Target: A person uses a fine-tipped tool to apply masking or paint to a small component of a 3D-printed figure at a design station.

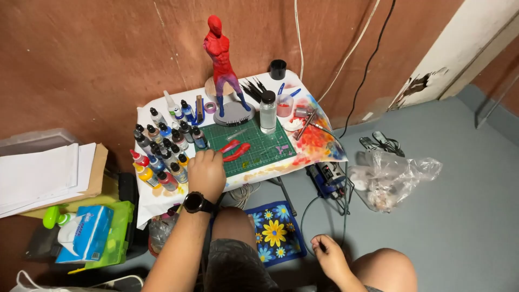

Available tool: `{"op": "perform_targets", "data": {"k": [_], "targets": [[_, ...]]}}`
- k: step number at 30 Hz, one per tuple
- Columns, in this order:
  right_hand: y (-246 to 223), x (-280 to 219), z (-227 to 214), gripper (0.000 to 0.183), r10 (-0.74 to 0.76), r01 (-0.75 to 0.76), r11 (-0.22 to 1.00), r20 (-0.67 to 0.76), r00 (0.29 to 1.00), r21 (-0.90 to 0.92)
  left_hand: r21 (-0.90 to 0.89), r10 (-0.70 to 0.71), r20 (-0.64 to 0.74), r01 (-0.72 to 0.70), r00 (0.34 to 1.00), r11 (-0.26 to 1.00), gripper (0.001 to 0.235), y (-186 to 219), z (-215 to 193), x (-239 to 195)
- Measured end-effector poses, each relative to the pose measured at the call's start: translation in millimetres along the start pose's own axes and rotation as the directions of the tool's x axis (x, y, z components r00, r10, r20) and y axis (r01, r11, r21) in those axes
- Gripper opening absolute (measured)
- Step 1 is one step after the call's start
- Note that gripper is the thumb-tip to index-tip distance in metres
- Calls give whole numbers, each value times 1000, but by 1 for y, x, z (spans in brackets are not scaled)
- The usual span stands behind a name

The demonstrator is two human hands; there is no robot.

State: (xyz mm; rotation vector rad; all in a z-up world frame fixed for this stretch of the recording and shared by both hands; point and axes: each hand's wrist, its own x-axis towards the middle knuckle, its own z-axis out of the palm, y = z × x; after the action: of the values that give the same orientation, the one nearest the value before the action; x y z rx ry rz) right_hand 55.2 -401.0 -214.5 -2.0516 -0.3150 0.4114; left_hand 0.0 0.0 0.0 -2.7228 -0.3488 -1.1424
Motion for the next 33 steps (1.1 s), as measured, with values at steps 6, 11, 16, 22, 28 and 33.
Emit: {"op": "perform_targets", "data": {"k": [6,11,16,22,28,33], "targets": [[-2,0,5,5,-31,32,999,38,999,-20,45,37,16,-38,999,998,13,-6,10,-6],[2,0,8,3,-15,18,999,51,999,-47,65,39,34,-41,999,997,11,-8,12,-6],[-1,-1,6,3,17,-14,998,46,999,-68,53,49,3,-49,999,997,6,-4,4,-3],[-2,0,7,5,20,-14,996,63,998,-88,-38,158,-207,-169,966,985,6,17,-35,6],[-6,-2,7,5,61,-46,982,79,995,-185,-123,195,-273,-235,942,964,11,37,-57,3],[-2,0,8,5,29,-18,990,75,997,-138,-103,205,-322,-249,924,963,16,50,-64,2]]}}
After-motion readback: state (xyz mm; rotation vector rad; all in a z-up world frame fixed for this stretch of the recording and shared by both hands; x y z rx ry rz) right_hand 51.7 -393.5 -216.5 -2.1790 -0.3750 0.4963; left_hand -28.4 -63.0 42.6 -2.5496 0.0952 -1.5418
